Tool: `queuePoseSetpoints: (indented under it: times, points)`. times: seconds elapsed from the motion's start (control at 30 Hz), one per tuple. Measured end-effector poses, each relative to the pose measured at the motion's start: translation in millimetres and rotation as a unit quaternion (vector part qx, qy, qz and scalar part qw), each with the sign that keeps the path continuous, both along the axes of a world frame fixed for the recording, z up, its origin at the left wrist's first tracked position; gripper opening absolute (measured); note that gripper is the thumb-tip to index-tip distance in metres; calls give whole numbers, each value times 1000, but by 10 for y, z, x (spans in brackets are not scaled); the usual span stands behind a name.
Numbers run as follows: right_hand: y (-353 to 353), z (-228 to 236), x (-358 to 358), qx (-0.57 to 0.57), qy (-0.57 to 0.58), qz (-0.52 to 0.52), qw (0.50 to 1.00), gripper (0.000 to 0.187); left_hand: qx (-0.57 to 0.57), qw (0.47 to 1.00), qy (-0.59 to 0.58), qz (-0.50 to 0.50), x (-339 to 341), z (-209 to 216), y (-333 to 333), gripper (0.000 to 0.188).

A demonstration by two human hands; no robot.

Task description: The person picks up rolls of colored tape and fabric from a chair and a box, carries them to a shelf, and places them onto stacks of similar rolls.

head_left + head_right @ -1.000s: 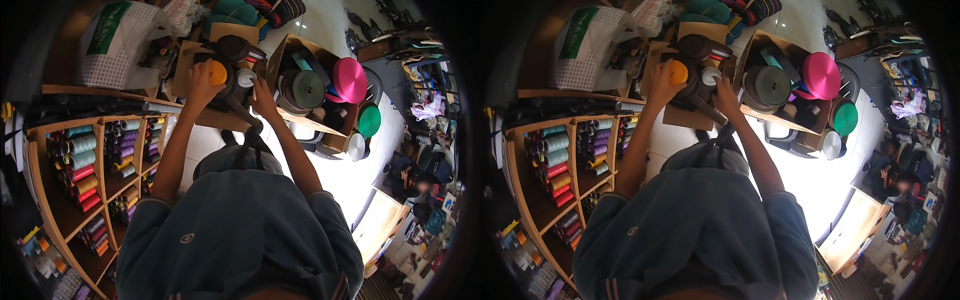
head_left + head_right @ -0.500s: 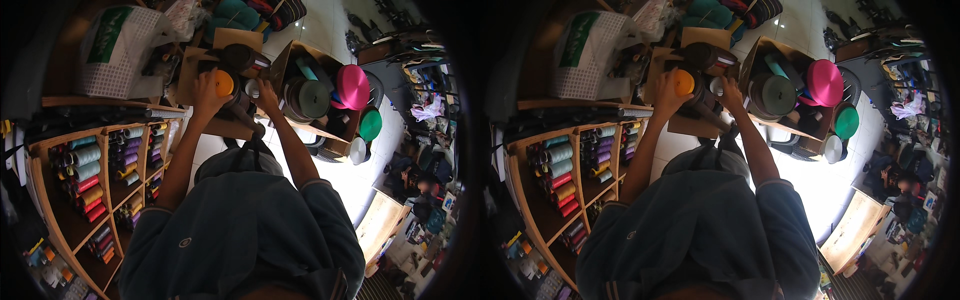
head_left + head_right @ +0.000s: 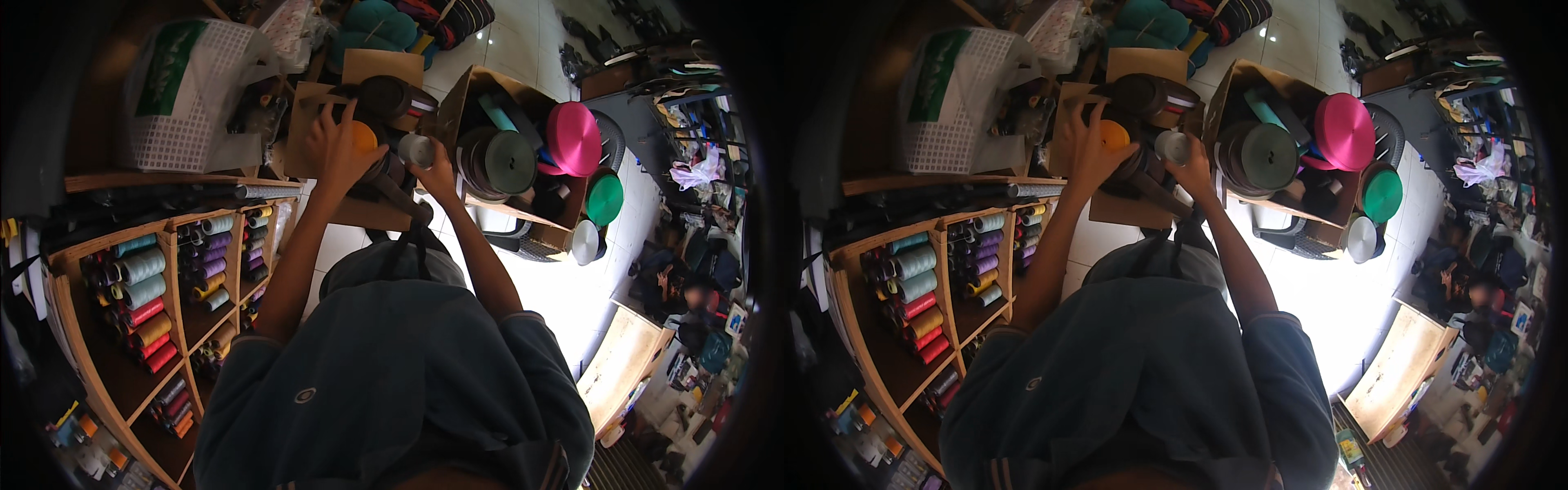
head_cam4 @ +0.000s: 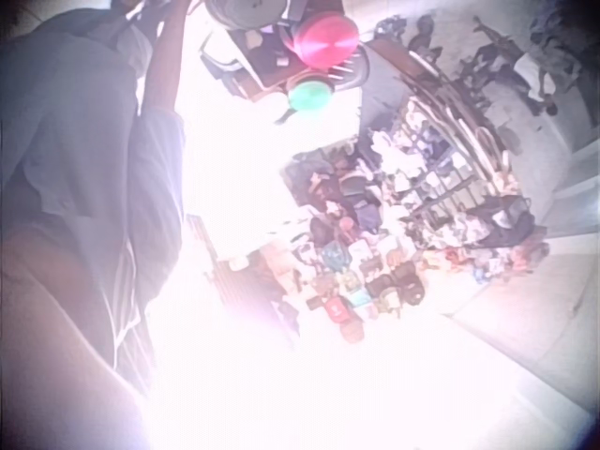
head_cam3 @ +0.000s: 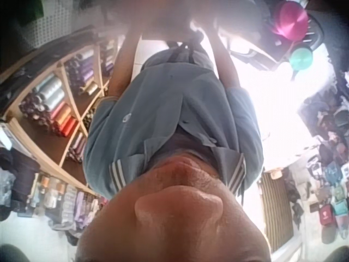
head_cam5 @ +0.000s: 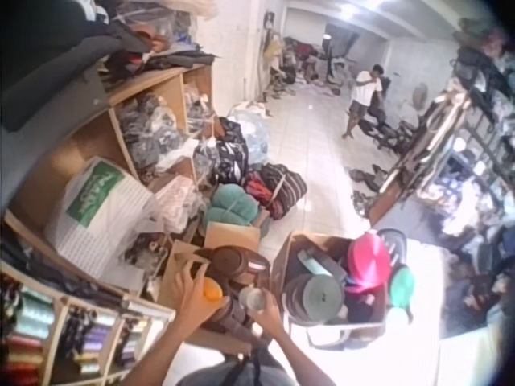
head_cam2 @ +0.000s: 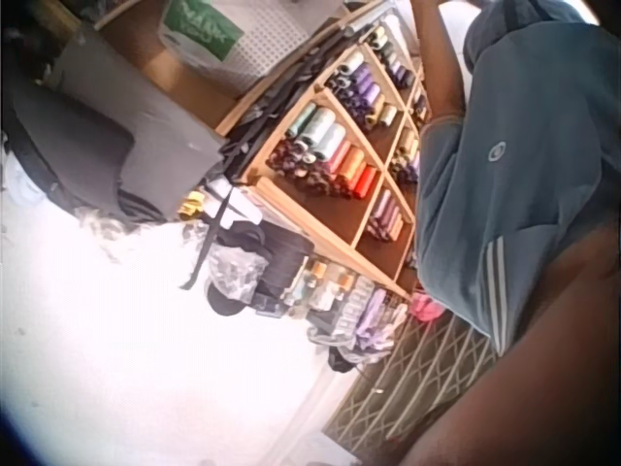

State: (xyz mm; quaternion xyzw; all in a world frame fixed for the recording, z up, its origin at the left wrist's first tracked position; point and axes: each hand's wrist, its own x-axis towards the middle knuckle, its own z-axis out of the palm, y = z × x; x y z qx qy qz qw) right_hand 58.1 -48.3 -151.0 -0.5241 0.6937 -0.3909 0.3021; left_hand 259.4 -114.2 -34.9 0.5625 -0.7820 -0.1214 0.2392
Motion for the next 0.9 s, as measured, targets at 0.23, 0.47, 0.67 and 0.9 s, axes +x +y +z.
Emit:
queuePoseSetpoints:
  times: [0.23, 0.47, 0.67, 0.9]
  points:
    - [98, 222, 29, 36, -67, -22, 997, 80, 31, 994, -72, -75, -363, 14, -643, 91]
    - [125, 259, -37, 27, -137, -34, 990, 81, 50, 994, -60, -80, -414, -91, -756, 76]
    - [65, 513, -63, 42, -155, -39, 986, 78, 67, 985, 150, -53, -336, 7, -754, 72]
    - [153, 787, -202, -35, -601, 30, 798, 63, 293, 739, 604, 62, -201, 467, -256, 56]
